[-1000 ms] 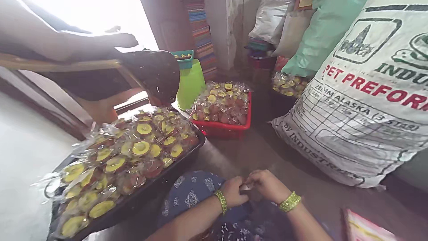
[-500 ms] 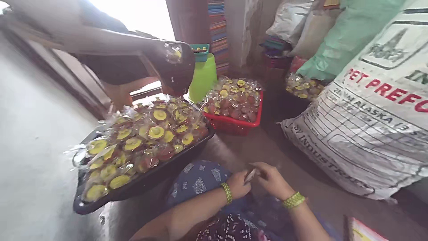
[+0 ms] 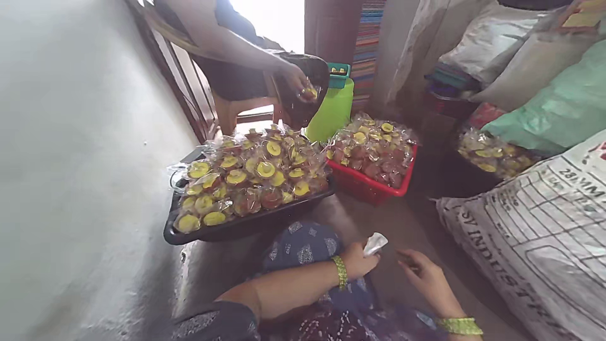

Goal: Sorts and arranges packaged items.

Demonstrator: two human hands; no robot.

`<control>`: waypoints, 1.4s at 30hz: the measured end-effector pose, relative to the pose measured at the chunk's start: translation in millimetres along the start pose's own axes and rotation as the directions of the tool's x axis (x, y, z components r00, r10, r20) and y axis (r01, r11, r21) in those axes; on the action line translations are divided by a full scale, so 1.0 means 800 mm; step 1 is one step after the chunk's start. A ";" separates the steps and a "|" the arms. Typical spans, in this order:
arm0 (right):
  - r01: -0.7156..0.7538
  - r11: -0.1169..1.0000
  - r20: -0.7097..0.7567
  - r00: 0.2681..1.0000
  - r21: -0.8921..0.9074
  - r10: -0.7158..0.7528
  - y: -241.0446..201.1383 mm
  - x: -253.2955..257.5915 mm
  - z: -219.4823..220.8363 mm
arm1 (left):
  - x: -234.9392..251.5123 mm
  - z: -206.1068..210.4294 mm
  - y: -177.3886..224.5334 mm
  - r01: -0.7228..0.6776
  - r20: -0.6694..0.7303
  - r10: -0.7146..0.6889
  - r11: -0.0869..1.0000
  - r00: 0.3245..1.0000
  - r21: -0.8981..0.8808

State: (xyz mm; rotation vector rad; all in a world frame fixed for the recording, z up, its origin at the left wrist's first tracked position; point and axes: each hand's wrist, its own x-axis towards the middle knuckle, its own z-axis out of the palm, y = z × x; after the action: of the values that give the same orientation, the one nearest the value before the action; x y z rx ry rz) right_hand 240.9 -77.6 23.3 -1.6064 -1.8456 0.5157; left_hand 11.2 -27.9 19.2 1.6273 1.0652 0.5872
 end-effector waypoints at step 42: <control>-0.289 0.947 0.348 0.881 -0.140 0.320 0.033 0.014 -0.010 | 0.092 -0.043 -0.025 0.136 -0.242 -0.223 0.934 0.944 -0.330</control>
State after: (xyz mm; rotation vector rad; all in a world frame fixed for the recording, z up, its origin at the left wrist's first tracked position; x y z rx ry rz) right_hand 264.9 -62.7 14.3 -1.9818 -1.9011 0.9456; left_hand 11.9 54.2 1.8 1.1810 1.2428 0.8294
